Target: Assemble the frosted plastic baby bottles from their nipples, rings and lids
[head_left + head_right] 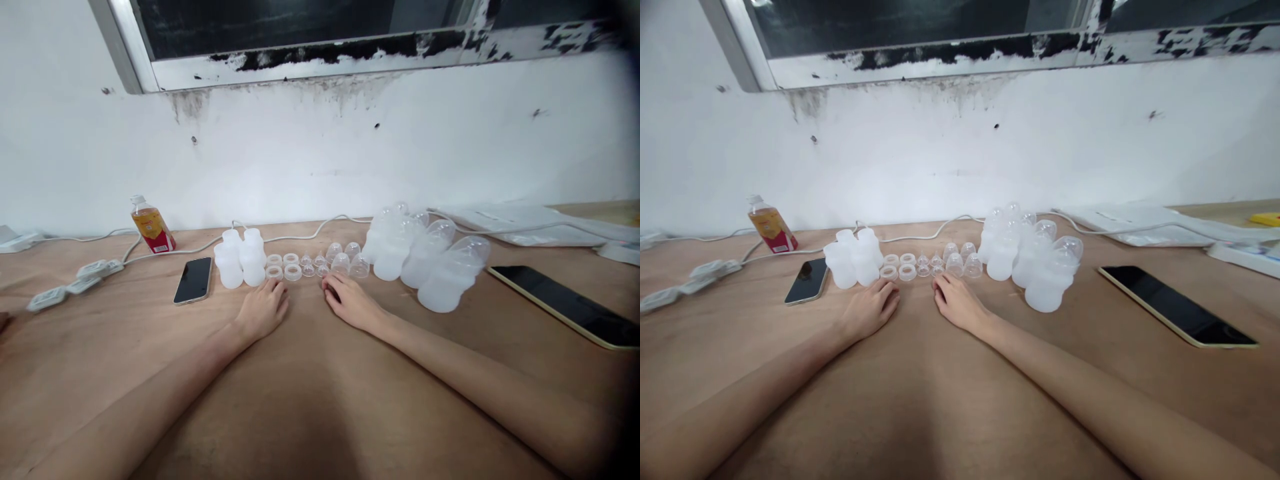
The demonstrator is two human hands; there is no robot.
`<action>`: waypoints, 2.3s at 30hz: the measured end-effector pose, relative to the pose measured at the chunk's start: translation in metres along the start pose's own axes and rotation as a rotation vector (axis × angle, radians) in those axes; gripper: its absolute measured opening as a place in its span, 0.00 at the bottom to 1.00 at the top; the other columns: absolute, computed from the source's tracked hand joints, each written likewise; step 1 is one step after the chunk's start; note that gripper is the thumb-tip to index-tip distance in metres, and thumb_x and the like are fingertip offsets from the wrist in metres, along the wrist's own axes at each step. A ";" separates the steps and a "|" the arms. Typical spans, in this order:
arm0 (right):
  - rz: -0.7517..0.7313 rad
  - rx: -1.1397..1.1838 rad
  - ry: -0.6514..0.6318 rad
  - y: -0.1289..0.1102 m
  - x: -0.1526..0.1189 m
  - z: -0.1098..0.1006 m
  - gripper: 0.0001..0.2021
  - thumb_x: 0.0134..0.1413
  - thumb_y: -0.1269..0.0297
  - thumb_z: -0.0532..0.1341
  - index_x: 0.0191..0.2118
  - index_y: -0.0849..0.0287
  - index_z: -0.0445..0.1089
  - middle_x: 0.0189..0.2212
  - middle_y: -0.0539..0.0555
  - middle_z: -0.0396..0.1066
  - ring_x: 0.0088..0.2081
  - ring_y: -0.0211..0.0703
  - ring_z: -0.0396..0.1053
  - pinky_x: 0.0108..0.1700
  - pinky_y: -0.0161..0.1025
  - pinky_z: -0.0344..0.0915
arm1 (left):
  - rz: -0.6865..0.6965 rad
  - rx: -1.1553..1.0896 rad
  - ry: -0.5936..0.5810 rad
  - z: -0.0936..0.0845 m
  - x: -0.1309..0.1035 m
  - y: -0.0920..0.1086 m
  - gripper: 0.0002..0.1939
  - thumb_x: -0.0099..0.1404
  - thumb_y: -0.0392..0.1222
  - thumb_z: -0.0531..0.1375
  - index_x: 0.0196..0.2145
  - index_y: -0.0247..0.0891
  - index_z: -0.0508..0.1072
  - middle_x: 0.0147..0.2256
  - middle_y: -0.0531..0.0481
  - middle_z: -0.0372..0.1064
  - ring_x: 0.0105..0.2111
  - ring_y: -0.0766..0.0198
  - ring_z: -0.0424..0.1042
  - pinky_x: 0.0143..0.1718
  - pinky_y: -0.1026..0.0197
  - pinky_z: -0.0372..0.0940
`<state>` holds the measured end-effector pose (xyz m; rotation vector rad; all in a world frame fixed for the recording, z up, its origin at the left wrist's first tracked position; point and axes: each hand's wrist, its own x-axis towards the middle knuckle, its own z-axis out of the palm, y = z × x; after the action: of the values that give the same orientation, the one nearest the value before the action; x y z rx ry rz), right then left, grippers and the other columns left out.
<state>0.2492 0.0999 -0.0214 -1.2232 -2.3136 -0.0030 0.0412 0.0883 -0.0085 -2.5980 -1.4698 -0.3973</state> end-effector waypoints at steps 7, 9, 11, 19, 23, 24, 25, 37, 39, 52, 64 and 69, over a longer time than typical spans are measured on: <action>-0.078 -0.242 0.075 -0.004 0.007 -0.025 0.09 0.50 0.73 0.48 0.35 0.64 0.64 0.42 0.61 0.62 0.43 0.46 0.60 0.44 0.41 0.58 | 0.008 0.003 0.006 0.000 0.000 0.000 0.13 0.63 0.43 0.42 0.37 0.36 0.63 0.38 0.46 0.62 0.37 0.61 0.64 0.35 0.60 0.62; -0.048 -0.403 0.184 -0.005 0.013 -0.051 0.11 0.51 0.73 0.48 0.37 0.64 0.65 0.44 0.63 0.61 0.45 0.51 0.57 0.44 0.46 0.57 | 0.011 -0.003 0.002 0.000 0.000 0.000 0.13 0.63 0.42 0.42 0.37 0.36 0.63 0.38 0.45 0.62 0.37 0.61 0.64 0.35 0.60 0.62; 0.078 -0.558 0.316 -0.001 0.018 -0.077 0.12 0.51 0.70 0.49 0.39 0.66 0.65 0.47 0.65 0.58 0.49 0.58 0.52 0.44 0.51 0.55 | 0.012 -0.009 -0.002 -0.001 0.000 0.001 0.13 0.63 0.42 0.42 0.38 0.36 0.63 0.38 0.45 0.62 0.37 0.61 0.65 0.36 0.59 0.61; 0.351 -0.749 0.183 0.024 0.015 -0.108 0.14 0.49 0.66 0.53 0.40 0.69 0.63 0.39 0.68 0.60 0.43 0.61 0.56 0.36 0.50 0.57 | 0.005 -0.011 0.019 0.000 0.000 0.000 0.12 0.63 0.42 0.43 0.37 0.36 0.63 0.38 0.45 0.62 0.36 0.60 0.66 0.33 0.59 0.63; 0.428 -0.706 0.095 0.004 0.011 -0.121 0.15 0.47 0.59 0.55 0.39 0.65 0.64 0.38 0.65 0.59 0.37 0.56 0.61 0.29 0.43 0.58 | 0.050 -0.062 0.127 -0.007 -0.002 0.003 0.12 0.62 0.40 0.45 0.41 0.36 0.61 0.42 0.44 0.61 0.40 0.59 0.64 0.37 0.57 0.63; 0.435 -0.695 0.082 -0.005 0.009 -0.126 0.16 0.47 0.56 0.54 0.38 0.64 0.64 0.37 0.63 0.59 0.34 0.53 0.62 0.26 0.42 0.57 | 0.081 -0.091 0.194 -0.012 -0.003 0.006 0.13 0.61 0.40 0.46 0.43 0.35 0.59 0.44 0.43 0.60 0.43 0.59 0.63 0.40 0.57 0.62; 0.425 -0.676 0.078 -0.014 0.007 -0.129 0.17 0.47 0.54 0.53 0.37 0.63 0.65 0.37 0.62 0.60 0.31 0.49 0.63 0.25 0.41 0.56 | 0.117 -0.121 0.270 -0.018 -0.004 0.010 0.15 0.61 0.40 0.47 0.45 0.35 0.58 0.46 0.42 0.58 0.46 0.58 0.61 0.44 0.56 0.61; 0.133 0.344 -0.112 -0.051 -0.003 -0.034 0.11 0.53 0.57 0.49 0.35 0.58 0.60 0.34 0.54 0.65 0.35 0.39 0.63 0.36 0.37 0.59 | 0.144 -0.044 -0.102 -0.038 -0.010 0.041 0.23 0.60 0.55 0.45 0.45 0.35 0.57 0.37 0.44 0.68 0.32 0.55 0.70 0.29 0.56 0.63; 0.164 0.425 -0.203 -0.042 -0.002 -0.024 0.13 0.52 0.55 0.51 0.38 0.58 0.60 0.33 0.53 0.67 0.33 0.39 0.64 0.34 0.37 0.59 | 0.130 0.083 -0.125 -0.034 -0.010 0.039 0.22 0.60 0.55 0.45 0.42 0.34 0.60 0.35 0.43 0.68 0.31 0.53 0.70 0.26 0.56 0.63; -0.091 0.452 -0.300 -0.040 -0.005 -0.037 0.15 0.48 0.52 0.54 0.36 0.58 0.65 0.31 0.52 0.68 0.31 0.40 0.64 0.33 0.37 0.60 | 0.263 0.008 -0.194 -0.052 -0.009 0.032 0.19 0.59 0.53 0.46 0.44 0.41 0.56 0.34 0.47 0.69 0.29 0.57 0.70 0.26 0.62 0.60; 0.215 -0.360 -0.558 0.016 0.007 -0.099 0.17 0.39 0.53 0.60 0.33 0.59 0.64 0.28 0.56 0.69 0.29 0.49 0.68 0.23 0.37 0.57 | -0.038 -0.129 -0.020 -0.042 0.002 -0.006 0.26 0.56 0.62 0.46 0.43 0.40 0.54 0.31 0.48 0.68 0.31 0.53 0.70 0.30 0.57 0.60; 0.362 -0.474 -0.464 0.021 0.002 -0.079 0.14 0.43 0.53 0.57 0.30 0.60 0.64 0.30 0.61 0.70 0.31 0.52 0.69 0.23 0.38 0.58 | -0.024 -0.149 -0.012 -0.041 0.000 -0.005 0.25 0.56 0.61 0.47 0.44 0.40 0.55 0.33 0.47 0.68 0.32 0.53 0.70 0.31 0.56 0.61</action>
<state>0.2988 0.0952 0.0429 -2.0562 -2.5178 -0.1651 0.0306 0.0811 0.0307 -2.7025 -1.5317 -0.5131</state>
